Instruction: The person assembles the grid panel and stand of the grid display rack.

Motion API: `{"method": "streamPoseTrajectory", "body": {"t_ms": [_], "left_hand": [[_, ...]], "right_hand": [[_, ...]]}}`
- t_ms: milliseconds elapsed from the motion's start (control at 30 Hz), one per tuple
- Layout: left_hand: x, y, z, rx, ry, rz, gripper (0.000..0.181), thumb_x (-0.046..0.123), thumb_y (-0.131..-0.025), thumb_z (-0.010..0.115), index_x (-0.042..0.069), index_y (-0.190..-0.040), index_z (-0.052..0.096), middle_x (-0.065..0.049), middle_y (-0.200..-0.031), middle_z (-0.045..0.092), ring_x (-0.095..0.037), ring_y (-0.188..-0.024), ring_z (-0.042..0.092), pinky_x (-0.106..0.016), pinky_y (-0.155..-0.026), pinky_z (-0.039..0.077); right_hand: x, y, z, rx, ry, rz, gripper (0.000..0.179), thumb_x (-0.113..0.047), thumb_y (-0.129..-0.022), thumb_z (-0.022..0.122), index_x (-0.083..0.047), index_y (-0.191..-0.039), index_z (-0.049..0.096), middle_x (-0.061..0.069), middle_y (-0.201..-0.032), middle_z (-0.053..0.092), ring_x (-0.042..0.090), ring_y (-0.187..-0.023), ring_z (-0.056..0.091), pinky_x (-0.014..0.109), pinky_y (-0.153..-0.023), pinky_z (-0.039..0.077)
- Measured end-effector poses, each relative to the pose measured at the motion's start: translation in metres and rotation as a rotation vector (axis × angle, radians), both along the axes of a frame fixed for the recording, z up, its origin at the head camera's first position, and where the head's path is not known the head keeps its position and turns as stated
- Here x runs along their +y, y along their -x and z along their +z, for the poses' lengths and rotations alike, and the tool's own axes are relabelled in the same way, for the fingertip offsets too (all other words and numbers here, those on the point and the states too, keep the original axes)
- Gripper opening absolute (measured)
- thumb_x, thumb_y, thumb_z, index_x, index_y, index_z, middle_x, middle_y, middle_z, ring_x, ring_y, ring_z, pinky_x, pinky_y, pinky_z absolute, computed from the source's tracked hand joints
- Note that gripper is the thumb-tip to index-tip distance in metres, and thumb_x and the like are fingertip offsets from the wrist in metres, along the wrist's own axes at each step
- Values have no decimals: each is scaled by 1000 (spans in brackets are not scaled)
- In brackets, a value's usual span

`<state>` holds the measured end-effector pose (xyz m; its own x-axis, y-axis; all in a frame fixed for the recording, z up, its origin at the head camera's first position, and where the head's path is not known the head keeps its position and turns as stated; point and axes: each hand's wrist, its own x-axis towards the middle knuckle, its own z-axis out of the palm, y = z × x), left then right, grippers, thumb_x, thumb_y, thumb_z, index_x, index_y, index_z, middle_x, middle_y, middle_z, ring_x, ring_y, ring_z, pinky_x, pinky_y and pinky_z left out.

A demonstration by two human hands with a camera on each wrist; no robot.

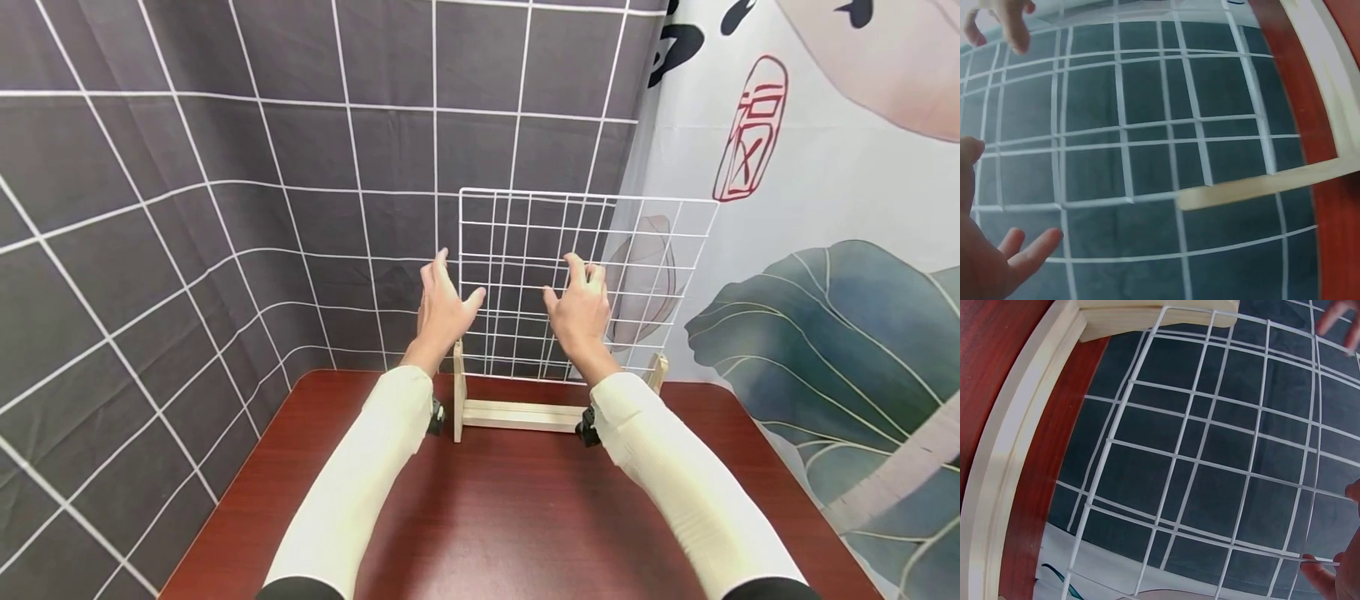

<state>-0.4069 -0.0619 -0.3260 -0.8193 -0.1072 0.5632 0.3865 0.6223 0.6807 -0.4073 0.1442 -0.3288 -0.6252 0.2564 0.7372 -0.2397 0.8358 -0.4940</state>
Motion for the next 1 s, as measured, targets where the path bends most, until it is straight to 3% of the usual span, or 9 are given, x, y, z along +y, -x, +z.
{"method": "streamPoseTrajectory", "body": {"t_ms": [167,400,700,1000], "left_hand": [[15,-2,26,9,23,64,102,33,-85,80,16,-162,16,-13,-151,28,-40,-109,62,-51,-78,56],[28,2,46,19,70,133,117,31,-81,85,24,-164,4,-11,-145,29,-36,-118,57,-51,-77,57],[36,5,52,15,78,204,114,16,-78,81,21,-164,6,-14,-140,36,-34,-123,53,-51,-81,57],[37,7,52,67,79,195,110,11,-78,79,14,-163,10,-18,-136,39,-36,-118,54,-49,-88,56]], "right_hand": [[1,0,-1,-6,2,0,60,-23,-83,82,-21,-137,55,20,-125,53,42,-109,61,57,-85,54],[0,-1,-1,1,3,5,60,-21,-82,82,-19,-136,56,19,-124,53,42,-110,61,56,-86,54],[0,-3,-1,-8,-9,9,60,-23,-83,81,-20,-137,55,19,-125,53,41,-110,61,55,-87,54],[4,-2,1,-39,-38,18,66,-24,-82,84,-21,-140,52,19,-127,51,42,-105,63,58,-80,56]]}}
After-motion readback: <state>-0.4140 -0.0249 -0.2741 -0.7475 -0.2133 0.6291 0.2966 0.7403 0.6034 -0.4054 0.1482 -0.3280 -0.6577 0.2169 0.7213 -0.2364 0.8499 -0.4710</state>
